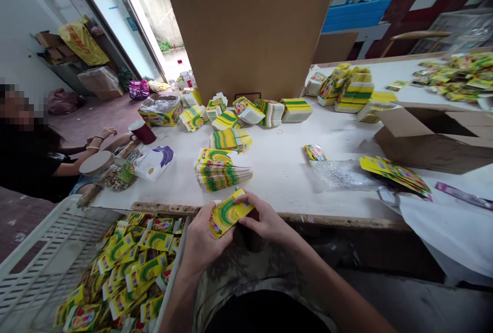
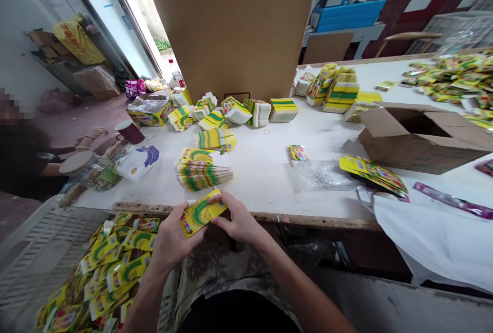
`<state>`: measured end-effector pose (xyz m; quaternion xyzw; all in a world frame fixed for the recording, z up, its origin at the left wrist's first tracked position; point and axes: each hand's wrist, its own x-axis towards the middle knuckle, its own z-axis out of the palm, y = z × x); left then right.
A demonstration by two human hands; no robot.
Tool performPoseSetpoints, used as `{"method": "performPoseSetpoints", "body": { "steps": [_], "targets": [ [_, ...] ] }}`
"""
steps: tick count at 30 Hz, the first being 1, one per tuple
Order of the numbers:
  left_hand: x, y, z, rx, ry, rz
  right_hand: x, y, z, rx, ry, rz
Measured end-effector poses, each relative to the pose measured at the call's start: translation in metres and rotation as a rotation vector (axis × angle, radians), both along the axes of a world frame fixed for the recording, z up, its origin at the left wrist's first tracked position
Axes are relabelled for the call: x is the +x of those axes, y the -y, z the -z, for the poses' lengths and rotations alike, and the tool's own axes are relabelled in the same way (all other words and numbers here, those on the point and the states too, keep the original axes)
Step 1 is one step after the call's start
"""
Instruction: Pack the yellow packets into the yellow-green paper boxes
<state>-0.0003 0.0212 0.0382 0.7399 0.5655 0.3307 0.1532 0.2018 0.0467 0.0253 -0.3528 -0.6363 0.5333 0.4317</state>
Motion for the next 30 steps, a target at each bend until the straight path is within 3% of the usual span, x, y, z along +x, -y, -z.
{"method": "performPoseSetpoints", "body": {
  "steps": [3, 7, 9, 15, 19, 21, 27, 30],
  "targets": [
    [0.007, 0.006, 0.006, 0.096, -0.011, -0.027, -0.013, 0.002, 0.013, -0.109, -0.187, 0.017],
    [0.01, 0.013, 0.019, 0.186, -0.018, -0.086, -0.028, -0.001, 0.018, -0.106, 0.007, 0.228],
    [0.009, 0.014, 0.026, 0.224, -0.005, -0.134, -0.032, -0.005, 0.014, -0.052, 0.038, 0.261],
    [0.007, 0.017, 0.029, 0.069, 0.258, -0.16, -0.024, -0.016, -0.001, -0.048, -0.139, -0.137],
    [0.013, 0.019, 0.03, 0.033, 0.317, -0.194, -0.032, -0.016, -0.001, 0.029, -0.031, 0.136],
    [0.015, 0.019, 0.034, 0.038, 0.309, -0.224, -0.039, -0.014, -0.001, 0.045, 0.025, 0.201],
    [0.008, 0.02, 0.042, -0.046, 0.435, -0.304, -0.047, -0.018, -0.011, 0.054, 0.17, 0.114],
    [-0.008, 0.017, 0.04, 0.024, 0.831, -0.491, -0.049, -0.037, -0.024, 0.15, 0.186, 0.044]
  ]
}}
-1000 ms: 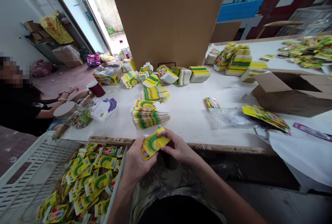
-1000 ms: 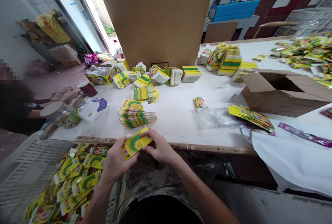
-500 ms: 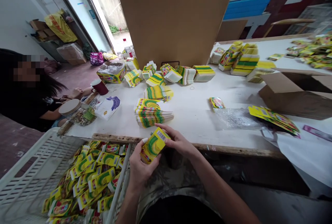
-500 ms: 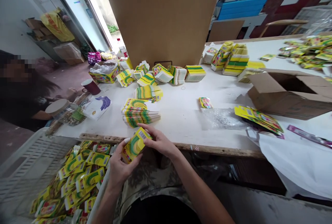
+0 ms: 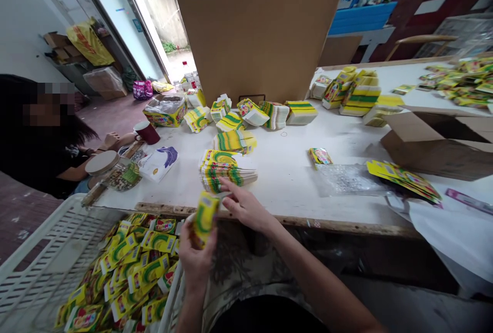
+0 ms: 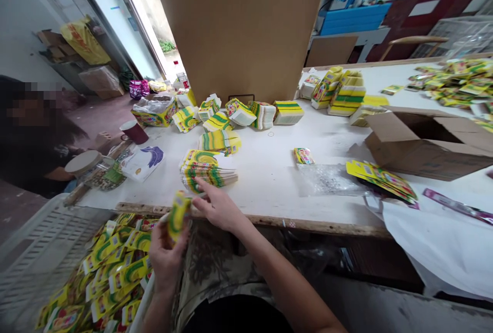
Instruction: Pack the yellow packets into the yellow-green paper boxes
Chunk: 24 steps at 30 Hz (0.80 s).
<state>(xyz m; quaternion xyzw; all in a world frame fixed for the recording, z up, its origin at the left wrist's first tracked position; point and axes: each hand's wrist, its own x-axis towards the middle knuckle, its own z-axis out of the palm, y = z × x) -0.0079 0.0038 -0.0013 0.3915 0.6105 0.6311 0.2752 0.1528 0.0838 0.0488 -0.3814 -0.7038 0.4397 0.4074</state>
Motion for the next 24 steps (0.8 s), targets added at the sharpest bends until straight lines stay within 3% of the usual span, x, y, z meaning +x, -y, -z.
{"method": "performPoseSetpoints", "body": {
  "steps": [3, 5, 8, 11, 13, 18, 21, 24],
  "targets": [
    [-0.025, -0.004, -0.004, 0.119, 0.323, -0.204, 0.001, -0.032, -0.01, 0.133, 0.176, 0.292],
    [-0.042, -0.006, -0.004, 0.075, 0.495, -0.225, 0.001, -0.053, -0.012, 0.145, 0.353, 0.481],
    [-0.054, -0.006, 0.0, -0.03, 0.83, -0.25, 0.001, -0.076, -0.008, 0.105, 0.441, 0.525],
    [-0.044, -0.009, 0.005, -0.03, 0.89, -0.214, 0.0, -0.079, -0.006, 0.109, 0.459, 0.492],
    [-0.03, -0.013, 0.006, -0.028, 0.842, -0.098, 0.0, -0.07, -0.009, 0.113, 0.441, 0.455],
    [0.01, -0.023, -0.007, 0.115, 0.638, 0.234, -0.004, -0.018, -0.009, 0.077, 0.339, 0.204],
    [0.026, -0.026, -0.022, 0.163, 0.58, 0.272, -0.009, 0.019, -0.001, -0.114, 0.037, -0.088],
    [0.035, -0.028, -0.035, 0.212, 0.586, 0.223, -0.016, 0.045, 0.005, -0.368, -0.312, -0.211]
  ]
}}
